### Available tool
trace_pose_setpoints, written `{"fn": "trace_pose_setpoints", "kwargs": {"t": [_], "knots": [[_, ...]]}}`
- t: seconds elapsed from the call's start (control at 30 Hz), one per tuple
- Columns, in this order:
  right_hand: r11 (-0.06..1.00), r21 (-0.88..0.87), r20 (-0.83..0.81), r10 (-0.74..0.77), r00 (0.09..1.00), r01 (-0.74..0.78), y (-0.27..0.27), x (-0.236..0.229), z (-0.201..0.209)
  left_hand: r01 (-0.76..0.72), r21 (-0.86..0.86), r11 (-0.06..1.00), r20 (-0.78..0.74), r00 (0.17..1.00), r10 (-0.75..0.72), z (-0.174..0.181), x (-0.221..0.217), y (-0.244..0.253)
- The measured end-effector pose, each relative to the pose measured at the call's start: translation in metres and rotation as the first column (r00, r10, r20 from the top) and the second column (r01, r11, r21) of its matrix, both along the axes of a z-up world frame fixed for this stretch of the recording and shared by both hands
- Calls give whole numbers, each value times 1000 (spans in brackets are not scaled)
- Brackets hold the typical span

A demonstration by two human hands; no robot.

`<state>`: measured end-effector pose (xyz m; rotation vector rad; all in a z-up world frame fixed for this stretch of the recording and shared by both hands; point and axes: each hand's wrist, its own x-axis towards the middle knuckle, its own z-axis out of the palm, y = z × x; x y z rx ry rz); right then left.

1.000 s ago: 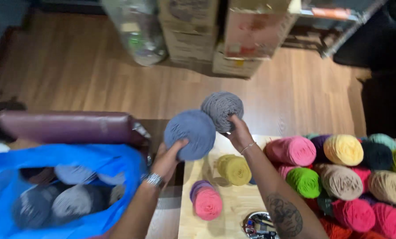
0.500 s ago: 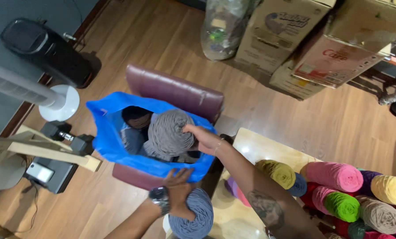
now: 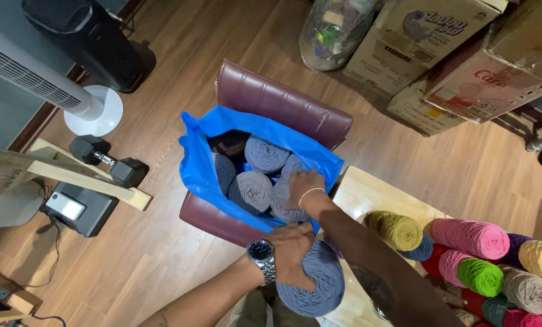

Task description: The person picks up several yarn balls from a table and places them into a blue bag, then removes other yarn balls from the bag and arranges them on the table.

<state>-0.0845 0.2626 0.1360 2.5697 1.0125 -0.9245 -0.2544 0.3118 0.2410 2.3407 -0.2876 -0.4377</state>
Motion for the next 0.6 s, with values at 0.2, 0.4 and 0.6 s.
{"fn": "trace_pose_setpoints", "kwargs": {"t": [0.2, 0.4, 0.6], "knots": [[940, -264, -115, 193, 974, -217, 18, -4, -16, 71, -35, 997, 111, 992, -67, -2, -9, 10], [939, -89, -199, 310, 930, -332, 9, 4, -11, 54, -153, 987, 162, 986, -29, -15, -19, 16], [889, 67, -312, 449, 837, -452, 6, 11, -30, 81, -205, 975, 193, 980, -41, -26, -25, 14]]}}
